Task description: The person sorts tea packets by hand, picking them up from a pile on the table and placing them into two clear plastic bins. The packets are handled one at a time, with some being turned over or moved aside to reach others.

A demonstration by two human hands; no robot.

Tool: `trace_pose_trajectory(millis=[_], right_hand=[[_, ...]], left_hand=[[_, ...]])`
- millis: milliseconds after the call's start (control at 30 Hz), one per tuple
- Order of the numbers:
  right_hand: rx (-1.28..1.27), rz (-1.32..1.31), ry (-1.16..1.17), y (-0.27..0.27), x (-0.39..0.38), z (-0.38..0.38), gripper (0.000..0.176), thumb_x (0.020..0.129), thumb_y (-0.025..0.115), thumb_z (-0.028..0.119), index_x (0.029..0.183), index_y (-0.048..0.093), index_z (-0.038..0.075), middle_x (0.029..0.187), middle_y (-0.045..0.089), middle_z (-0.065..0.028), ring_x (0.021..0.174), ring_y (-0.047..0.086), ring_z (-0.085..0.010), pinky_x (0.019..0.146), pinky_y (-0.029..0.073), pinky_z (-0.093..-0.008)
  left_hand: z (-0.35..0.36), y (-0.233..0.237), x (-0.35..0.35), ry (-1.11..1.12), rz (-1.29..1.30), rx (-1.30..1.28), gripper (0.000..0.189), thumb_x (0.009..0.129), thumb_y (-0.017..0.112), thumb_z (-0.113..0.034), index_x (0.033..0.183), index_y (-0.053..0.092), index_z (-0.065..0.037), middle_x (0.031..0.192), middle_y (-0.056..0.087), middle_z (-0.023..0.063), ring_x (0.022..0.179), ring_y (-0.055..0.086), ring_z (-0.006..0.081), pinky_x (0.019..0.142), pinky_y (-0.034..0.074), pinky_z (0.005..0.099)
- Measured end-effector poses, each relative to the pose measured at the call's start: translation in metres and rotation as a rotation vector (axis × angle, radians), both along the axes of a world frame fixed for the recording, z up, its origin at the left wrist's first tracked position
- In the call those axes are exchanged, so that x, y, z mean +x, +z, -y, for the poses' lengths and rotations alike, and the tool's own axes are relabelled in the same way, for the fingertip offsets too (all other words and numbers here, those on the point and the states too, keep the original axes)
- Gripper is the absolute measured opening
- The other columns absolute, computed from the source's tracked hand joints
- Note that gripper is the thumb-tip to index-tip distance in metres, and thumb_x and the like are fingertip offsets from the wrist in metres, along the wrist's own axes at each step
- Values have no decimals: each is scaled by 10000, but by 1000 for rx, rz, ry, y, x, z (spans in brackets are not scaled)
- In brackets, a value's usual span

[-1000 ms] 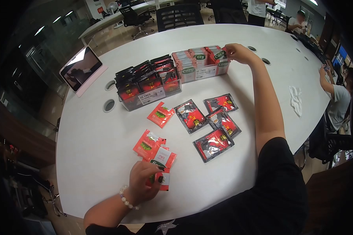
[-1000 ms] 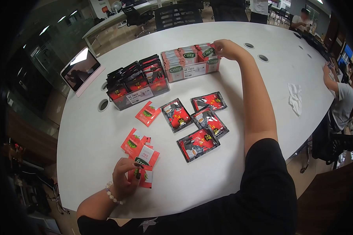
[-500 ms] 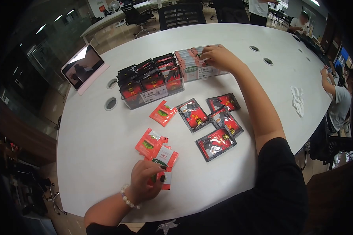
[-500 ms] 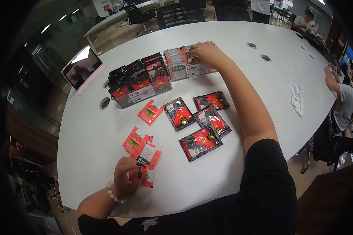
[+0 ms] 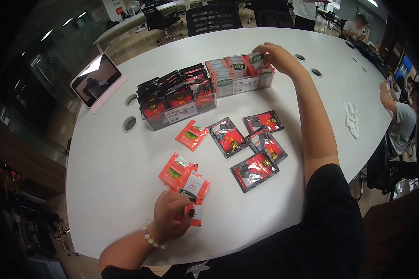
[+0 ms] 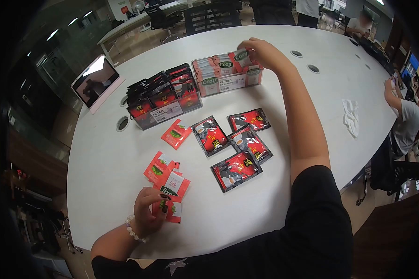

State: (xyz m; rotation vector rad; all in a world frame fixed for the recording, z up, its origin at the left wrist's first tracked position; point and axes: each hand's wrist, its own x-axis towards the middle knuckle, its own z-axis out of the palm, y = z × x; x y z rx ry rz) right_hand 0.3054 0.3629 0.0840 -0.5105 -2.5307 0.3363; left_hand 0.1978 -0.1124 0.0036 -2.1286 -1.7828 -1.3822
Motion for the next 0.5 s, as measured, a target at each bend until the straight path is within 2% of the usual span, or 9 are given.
trace_pose_trajectory(millis=[100, 133, 233, 267, 367, 400, 500], right_hand=[[-82, 69, -43, -6, 6, -17, 230, 798, 577, -3, 1004, 639, 79, 942, 636, -102, 750, 646, -255, 657, 519, -340], [-29, 57, -22, -7, 9, -18, 153, 800, 603, 38, 946, 643, 58, 908, 644, -122, 729, 650, -258, 650, 512, -352], [153, 127, -47, -11, 14, -25, 157, 796, 605, 45, 942, 651, 75, 948, 639, -123, 859, 630, -290, 743, 497, -376], [124, 165, -95, -7, 15, -22, 162, 790, 618, 59, 945, 659, 87, 976, 632, -109, 930, 607, -300, 791, 482, -382], [170, 179, -123, -4, 18, -18, 116, 789, 627, 45, 894, 664, 79, 961, 620, -113, 926, 599, -310, 795, 473, -389], [210, 276, -174, -3, 18, -15, 179, 777, 635, 70, 933, 697, 132, 1007, 634, -76, 966, 608, -275, 810, 489, -380], [185, 354, -220, -17, 14, -24, 193, 772, 616, 46, 913, 705, 140, 952, 669, -65, 921, 636, -263, 781, 502, -380]], left_hand=[[0, 0, 0, 6, -6, 4, 338, 721, 632, -7, 1031, 514, -75, 867, 599, 93, 710, 562, 259, 636, 426, 371], [-1, 0, 0, 3, -5, 5, 339, 720, 631, -4, 1031, 515, -76, 865, 599, 93, 708, 563, 261, 636, 426, 371], [-1, 2, 1, -4, -4, 9, 336, 723, 628, 0, 1030, 516, -77, 861, 599, 93, 704, 565, 267, 635, 425, 372], [-1, 3, 1, -3, -5, 7, 329, 728, 626, -1, 1029, 515, -77, 859, 600, 93, 703, 566, 268, 634, 426, 373], [-1, 3, 2, 11, -9, 13, 300, 750, 619, -13, 1024, 515, -75, 853, 601, 96, 703, 568, 271, 632, 428, 377], [-1, 2, 3, 18, -10, 16, 288, 759, 616, -19, 1022, 514, -74, 851, 601, 98, 703, 568, 272, 632, 429, 379], [-1, 0, 3, 26, -6, 11, 259, 778, 609, -39, 1018, 515, -70, 851, 601, 102, 708, 571, 275, 633, 433, 385]])
